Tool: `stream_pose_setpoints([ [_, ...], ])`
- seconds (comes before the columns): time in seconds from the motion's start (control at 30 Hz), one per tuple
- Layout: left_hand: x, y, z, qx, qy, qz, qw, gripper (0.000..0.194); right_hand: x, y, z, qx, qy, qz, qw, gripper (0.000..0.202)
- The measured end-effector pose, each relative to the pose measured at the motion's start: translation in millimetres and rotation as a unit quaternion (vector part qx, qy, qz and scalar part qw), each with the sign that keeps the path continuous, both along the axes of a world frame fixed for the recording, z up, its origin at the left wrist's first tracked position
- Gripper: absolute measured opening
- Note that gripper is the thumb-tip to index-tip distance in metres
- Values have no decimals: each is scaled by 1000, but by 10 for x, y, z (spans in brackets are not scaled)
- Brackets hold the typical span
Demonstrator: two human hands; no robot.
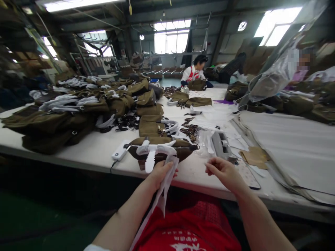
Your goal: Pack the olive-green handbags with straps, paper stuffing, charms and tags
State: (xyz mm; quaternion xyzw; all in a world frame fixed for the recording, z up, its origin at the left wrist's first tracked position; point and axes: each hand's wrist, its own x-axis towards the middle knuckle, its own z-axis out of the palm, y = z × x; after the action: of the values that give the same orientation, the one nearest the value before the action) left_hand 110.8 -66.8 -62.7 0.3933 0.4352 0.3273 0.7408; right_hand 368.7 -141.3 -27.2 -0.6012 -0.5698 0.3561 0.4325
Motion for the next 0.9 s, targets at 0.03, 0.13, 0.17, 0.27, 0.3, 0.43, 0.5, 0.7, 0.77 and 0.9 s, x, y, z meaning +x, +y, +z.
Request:
stream_pose_setpoints([
  [0.03, -9, -4, 3, 1, 1, -1, 1000, 34, -188, 41, 70, -4, 14, 50, 999, 32],
  [0.13, -39, -22, 8, 18, 4, -8, 1000, 42, -611, 201, 151, -14, 54, 144, 988, 31],
  [0.17, -48, -29, 10, 28, 8, -9, 1000, 44, -703, 264, 142, -18, 57, 160, 985, 31],
  [0.27, -72, -42, 19, 59, 25, -11, 998, 47, -872, 454, 64, -38, 13, 156, 987, 32],
  [0.3, -78, -44, 24, 65, 30, -12, 997, 46, -904, 507, 32, -46, -18, 138, 989, 32],
  [0.43, -88, -46, 56, 73, 42, -15, 996, 41, -973, 626, -62, -53, -143, 65, 986, 29],
  [0.5, -86, -46, 76, 89, 43, -11, 995, 39, -989, 636, -73, -50, -174, 53, 982, 27],
  [0.7, -66, -28, 91, 110, 47, -2, 993, 32, -1039, 634, -26, -47, -205, 22, 977, 41],
  [0.77, -62, -19, 83, 124, 61, 3, 990, 29, -1051, 645, -29, -55, -214, 6, 975, 47],
  [0.9, -67, -20, 104, 144, 82, 19, 986, 25, -1036, 651, -118, -69, -164, -1, 984, 50],
])
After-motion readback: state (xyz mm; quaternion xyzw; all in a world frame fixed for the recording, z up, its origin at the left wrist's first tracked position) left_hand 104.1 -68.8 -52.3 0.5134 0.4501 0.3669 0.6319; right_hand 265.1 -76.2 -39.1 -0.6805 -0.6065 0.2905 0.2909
